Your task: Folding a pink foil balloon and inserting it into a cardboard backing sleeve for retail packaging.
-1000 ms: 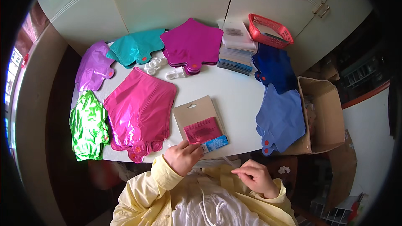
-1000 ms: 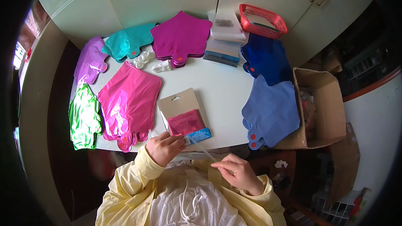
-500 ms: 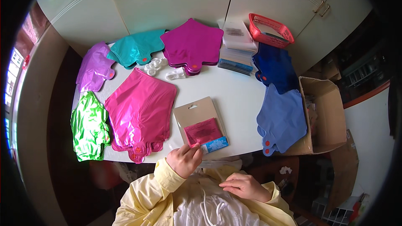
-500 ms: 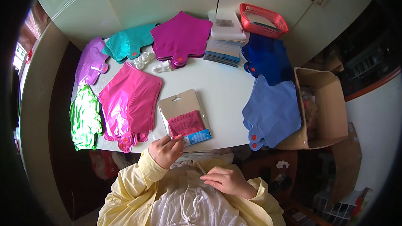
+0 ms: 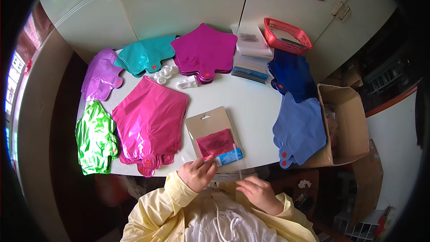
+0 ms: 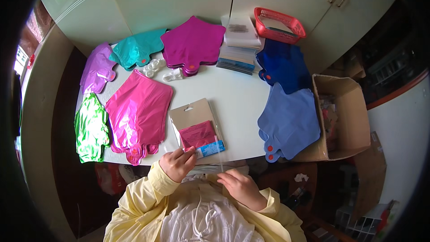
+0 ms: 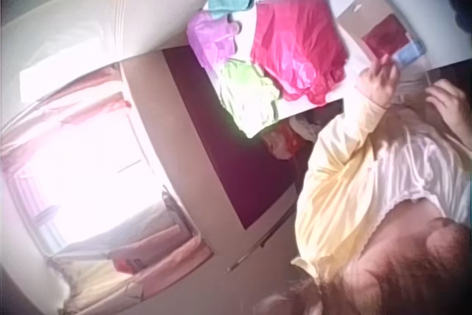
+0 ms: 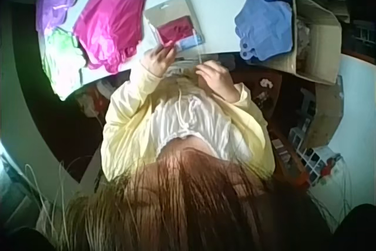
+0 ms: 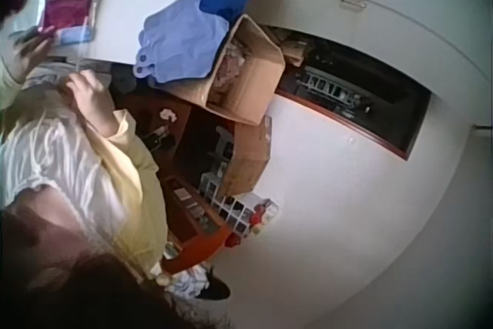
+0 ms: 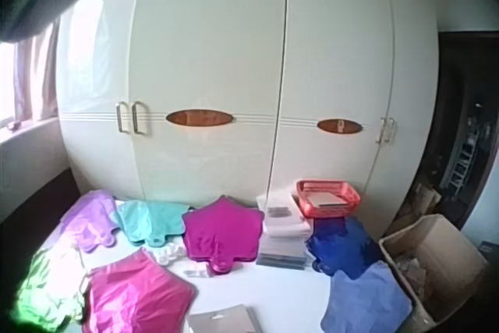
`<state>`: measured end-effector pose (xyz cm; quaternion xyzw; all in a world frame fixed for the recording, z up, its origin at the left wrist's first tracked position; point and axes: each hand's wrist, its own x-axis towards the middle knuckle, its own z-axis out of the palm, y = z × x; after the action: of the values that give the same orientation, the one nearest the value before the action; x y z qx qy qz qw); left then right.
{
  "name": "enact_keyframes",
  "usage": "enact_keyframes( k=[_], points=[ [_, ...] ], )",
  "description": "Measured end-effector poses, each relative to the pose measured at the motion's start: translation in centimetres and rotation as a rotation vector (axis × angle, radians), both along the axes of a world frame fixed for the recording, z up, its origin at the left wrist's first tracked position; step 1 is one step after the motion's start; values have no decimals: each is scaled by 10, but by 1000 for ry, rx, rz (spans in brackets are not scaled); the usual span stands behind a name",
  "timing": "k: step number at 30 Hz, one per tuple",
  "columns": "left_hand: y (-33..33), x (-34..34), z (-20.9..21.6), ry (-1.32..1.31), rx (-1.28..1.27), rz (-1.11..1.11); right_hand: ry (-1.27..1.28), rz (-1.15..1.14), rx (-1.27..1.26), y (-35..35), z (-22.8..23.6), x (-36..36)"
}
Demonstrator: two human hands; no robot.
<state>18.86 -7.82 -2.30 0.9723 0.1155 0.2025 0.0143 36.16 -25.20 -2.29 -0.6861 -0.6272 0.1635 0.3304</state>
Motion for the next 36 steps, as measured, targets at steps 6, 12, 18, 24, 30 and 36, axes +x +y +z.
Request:
enact_keyframes(
  k=[6,12,18,24,30,36],
  points=[
    [3,-1,3,0,16,-39,-75,28,56,25,-4,13],
    [5,-1,5,10,19,-53,-176,36,-1,44,6,29],
    [5,-3,5,21,22,-42,-163,224,114,70,2,51],
    [8,-2,4,13,20,-46,-72,208,171,73,-17,57],
    [10,-4,6,29,13,-26,-45,190,216,76,-22,54],
    [12,-9,1,45,19,-24,-56,168,240,75,-27,52]
  ],
)
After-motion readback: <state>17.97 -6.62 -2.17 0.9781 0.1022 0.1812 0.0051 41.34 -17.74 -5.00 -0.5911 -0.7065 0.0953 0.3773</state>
